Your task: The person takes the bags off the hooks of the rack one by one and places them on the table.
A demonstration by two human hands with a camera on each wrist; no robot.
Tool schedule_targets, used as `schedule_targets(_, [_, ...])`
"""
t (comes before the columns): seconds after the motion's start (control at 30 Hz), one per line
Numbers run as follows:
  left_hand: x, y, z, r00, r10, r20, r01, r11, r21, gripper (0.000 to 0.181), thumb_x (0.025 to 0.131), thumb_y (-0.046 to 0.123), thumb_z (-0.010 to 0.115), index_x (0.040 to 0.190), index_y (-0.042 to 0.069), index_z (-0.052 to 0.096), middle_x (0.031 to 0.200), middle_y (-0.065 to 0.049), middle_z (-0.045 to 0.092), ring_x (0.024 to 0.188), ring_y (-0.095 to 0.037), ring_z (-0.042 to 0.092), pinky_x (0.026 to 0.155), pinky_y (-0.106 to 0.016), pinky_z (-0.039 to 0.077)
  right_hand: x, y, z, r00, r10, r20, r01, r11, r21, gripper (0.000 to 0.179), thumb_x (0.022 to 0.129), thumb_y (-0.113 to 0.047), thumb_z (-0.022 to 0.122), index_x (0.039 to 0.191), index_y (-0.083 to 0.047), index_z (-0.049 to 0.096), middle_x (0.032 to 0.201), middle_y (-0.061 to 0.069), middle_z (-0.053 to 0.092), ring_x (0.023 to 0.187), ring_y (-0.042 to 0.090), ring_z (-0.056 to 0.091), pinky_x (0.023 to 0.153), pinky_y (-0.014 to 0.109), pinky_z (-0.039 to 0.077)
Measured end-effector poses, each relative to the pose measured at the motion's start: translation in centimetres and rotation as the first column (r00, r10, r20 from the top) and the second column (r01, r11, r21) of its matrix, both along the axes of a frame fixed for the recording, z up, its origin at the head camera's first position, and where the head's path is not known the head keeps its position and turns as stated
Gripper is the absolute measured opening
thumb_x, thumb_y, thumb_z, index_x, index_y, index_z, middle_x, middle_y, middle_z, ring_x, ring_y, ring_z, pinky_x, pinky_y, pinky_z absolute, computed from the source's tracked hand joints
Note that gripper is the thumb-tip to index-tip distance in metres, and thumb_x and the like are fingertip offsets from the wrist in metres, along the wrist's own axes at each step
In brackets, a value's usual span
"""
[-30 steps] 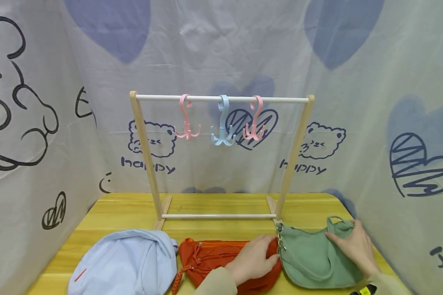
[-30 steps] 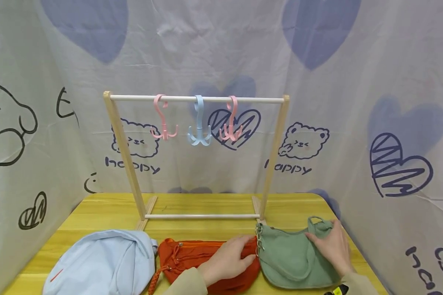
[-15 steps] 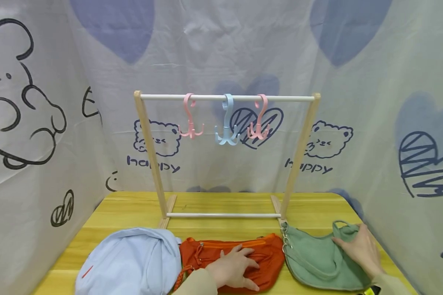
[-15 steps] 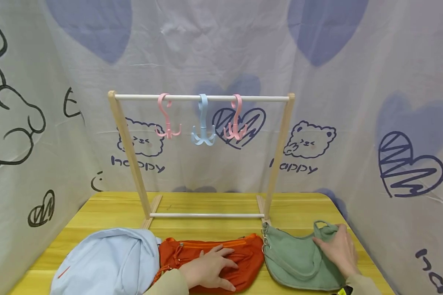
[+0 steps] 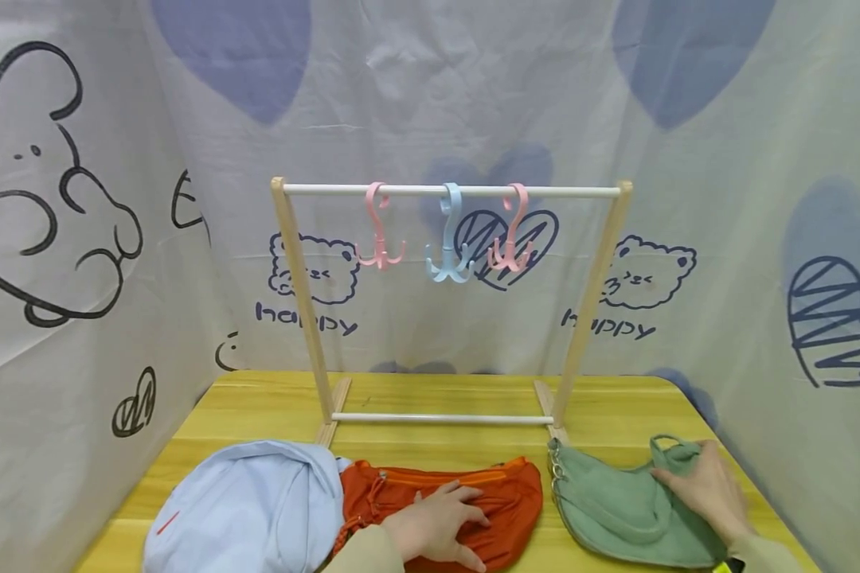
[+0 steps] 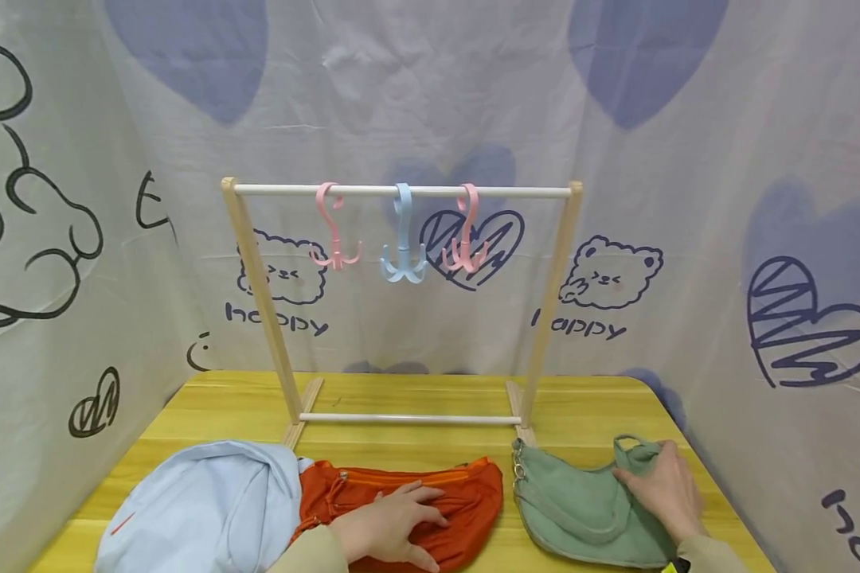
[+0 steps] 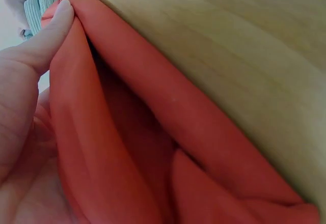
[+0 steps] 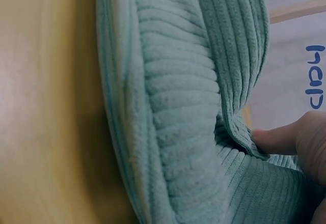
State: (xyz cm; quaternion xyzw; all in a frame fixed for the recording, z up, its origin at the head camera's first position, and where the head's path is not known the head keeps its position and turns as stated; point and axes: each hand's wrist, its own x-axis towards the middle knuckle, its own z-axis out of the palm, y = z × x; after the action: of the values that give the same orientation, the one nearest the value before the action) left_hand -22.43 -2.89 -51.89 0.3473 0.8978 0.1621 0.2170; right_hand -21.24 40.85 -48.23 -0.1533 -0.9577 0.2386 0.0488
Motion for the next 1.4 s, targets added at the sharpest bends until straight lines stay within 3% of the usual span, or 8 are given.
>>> schedule_targets(0.17, [-0.4,-0.6,-0.9,1.000,-0.026,-0.009,0.026,0.999,0.022,0.053,0.082,0.068,0.068,0.131,0.054,0.055,0.163,0.020,0.029,0.156,-0.030,0.023,0.098,-0.079,0.039,-0.2,-0.4,-0.3,0.999,0.033,0.022,-0.033,0.999,0.012,0.112,0.074,-0.059,0.082,0.136,0.020,0.033,0.124,0.043,0.051,0.104,0.057,0.057,0.075,0.056,0.051])
schedule_targets(0.43, [-2.2,-1.4,-3.3,0.997,-0.082,-0.005,0.082,0.995,0.056,0.055,0.079,0.075,0.063,0.130,0.059,0.052,0.162,0.023,0.028,0.156,-0.029,0.024,0.095,-0.079,0.040,-0.7,-0.4,-0.8,0.995,0.095,0.022,-0.096,0.994,0.056,0.113,0.074,-0.057,0.083,0.134,0.024,0.032,0.122,0.048,0.049,0.105,0.060,0.054,0.081,0.060,0.050])
schedule_targets(0.67, [-1.7,-1.1,-2.2,0.997,-0.060,-0.042,0.061,0.998,0.028,0.053,0.080,0.069,0.069,0.129,0.053,0.057,0.159,0.020,0.036,0.153,-0.028,0.033,0.099,-0.072,0.044,-0.6,-1.7,-1.0,0.988,0.153,-0.036,-0.151,0.986,0.069,0.106,0.080,-0.042,0.083,0.144,0.020,0.026,0.132,0.053,0.029,0.120,0.068,0.028,0.097,0.072,0.031])
schedule_targets(0.73, [-1.6,-1.0,-2.2,0.997,-0.061,-0.048,0.062,0.998,0.024,0.053,0.080,0.069,0.069,0.129,0.052,0.058,0.159,0.020,0.037,0.152,-0.028,0.033,0.099,-0.072,0.044,-0.1,-2.7,-1.0,0.976,0.196,-0.100,-0.186,0.978,0.096,0.098,0.080,-0.034,0.083,0.144,0.017,0.029,0.133,0.051,0.028,0.119,0.068,0.027,0.095,0.072,0.029])
schedule_targets(0.83, [-2.1,-0.9,-3.1,0.996,-0.075,-0.052,0.076,0.997,0.029,0.054,0.079,0.071,0.068,0.129,0.054,0.057,0.158,0.021,0.037,0.152,-0.028,0.033,0.098,-0.072,0.044,0.6,-4.8,-0.7,0.931,0.292,-0.221,-0.269,0.954,0.131,0.087,0.080,-0.025,0.084,0.142,0.012,0.037,0.133,0.047,0.032,0.120,0.065,0.030,0.092,0.072,0.028])
schedule_targets(0.93, [-2.8,-1.0,-4.0,0.994,-0.097,-0.053,0.099,0.994,0.037,0.056,0.079,0.075,0.066,0.130,0.055,0.055,0.159,0.020,0.037,0.152,-0.029,0.034,0.096,-0.072,0.045,1.3,-7.1,-0.4,0.887,0.383,-0.257,-0.362,0.924,0.127,0.081,0.081,-0.029,0.084,0.142,0.005,0.043,0.135,0.041,0.036,0.120,0.061,0.034,0.089,0.073,0.032])
schedule_targets(1.13, [-2.4,-0.8,-3.4,0.997,-0.073,-0.033,0.073,0.997,0.018,0.056,0.081,0.069,0.068,0.133,0.053,0.054,0.159,0.019,0.037,0.153,-0.025,0.032,0.098,-0.074,0.042,2.3,-8.9,-1.4,0.859,0.486,-0.160,-0.473,0.874,0.114,0.071,0.083,-0.041,0.081,0.139,-0.007,0.054,0.136,0.033,0.045,0.118,0.053,0.046,0.084,0.070,0.042])
schedule_targets(1.4, [-2.7,-1.1,-3.5,0.998,-0.060,0.035,0.059,0.997,0.049,0.052,0.080,0.068,0.071,0.128,0.055,0.056,0.159,0.023,0.035,0.155,-0.026,0.027,0.099,-0.080,0.036,2.4,-8.6,-2.8,0.866,0.493,-0.083,-0.487,0.869,0.084,0.064,0.083,-0.032,0.082,0.137,-0.010,0.056,0.131,0.028,0.049,0.112,0.045,0.049,0.082,0.063,0.045])
